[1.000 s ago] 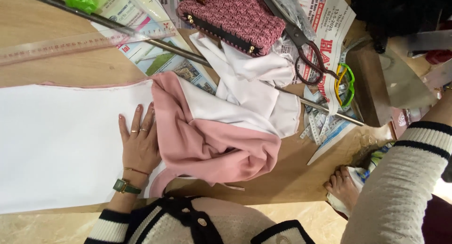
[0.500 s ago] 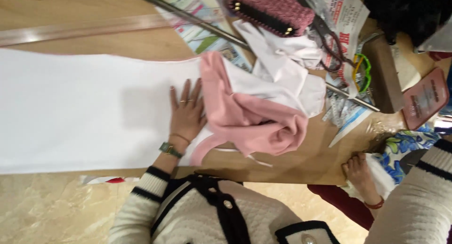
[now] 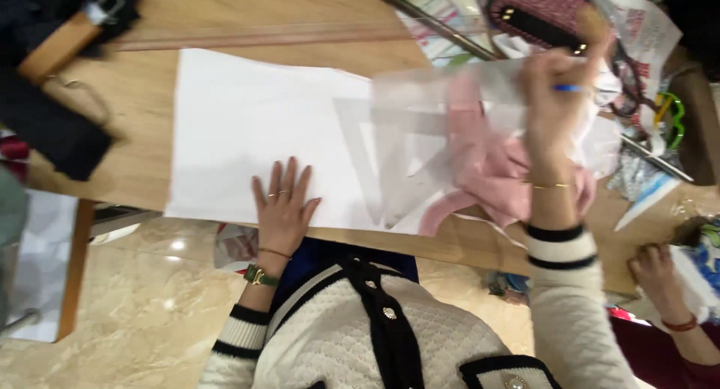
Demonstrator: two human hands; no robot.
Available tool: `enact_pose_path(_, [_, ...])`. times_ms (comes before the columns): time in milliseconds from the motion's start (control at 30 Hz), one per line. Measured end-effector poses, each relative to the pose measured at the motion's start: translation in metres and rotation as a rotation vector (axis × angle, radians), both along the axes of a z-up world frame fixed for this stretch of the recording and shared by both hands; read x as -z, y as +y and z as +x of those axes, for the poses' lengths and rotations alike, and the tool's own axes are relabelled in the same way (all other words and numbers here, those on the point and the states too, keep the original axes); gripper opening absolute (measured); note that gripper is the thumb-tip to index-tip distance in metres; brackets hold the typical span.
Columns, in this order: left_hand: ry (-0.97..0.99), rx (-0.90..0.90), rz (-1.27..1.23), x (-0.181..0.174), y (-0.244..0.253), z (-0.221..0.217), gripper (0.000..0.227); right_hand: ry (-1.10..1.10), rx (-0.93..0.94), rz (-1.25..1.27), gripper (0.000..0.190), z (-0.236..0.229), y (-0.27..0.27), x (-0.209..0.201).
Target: The person uses a blue pen and a clear triangular ruler to draw lines and mark measurements on a large white sheet of paper. They also use a long pink ruler to draw straight lines and write numbers on the paper. A pink garment is visible on the table next to the paper.
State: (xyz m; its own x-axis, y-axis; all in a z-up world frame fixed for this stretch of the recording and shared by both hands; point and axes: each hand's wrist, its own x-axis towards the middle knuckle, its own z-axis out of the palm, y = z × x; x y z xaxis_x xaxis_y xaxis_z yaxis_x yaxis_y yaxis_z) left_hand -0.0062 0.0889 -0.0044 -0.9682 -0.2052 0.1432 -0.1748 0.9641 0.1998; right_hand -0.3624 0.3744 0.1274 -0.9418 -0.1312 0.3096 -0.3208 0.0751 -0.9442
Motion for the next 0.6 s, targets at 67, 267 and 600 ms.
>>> enact_pose_path(67, [0.023, -0.134, -0.01, -0.008, -0.03, 0.031, 0.063, 0.023, -0.2, 0.118, 0.044, 0.053, -0.088, -0.013])
enact_pose_path(267, [0.092, -0.397, -0.027, -0.02, -0.087, 0.072, 0.053, -0.172, -0.303, 0.058, 0.04, 0.097, -0.154, 0.029])
enact_pose_path(600, [0.294, -0.616, 0.144, 0.009, -0.139, 0.081, 0.041, -0.246, -0.29, 0.128, 0.042, 0.085, -0.128, 0.046])
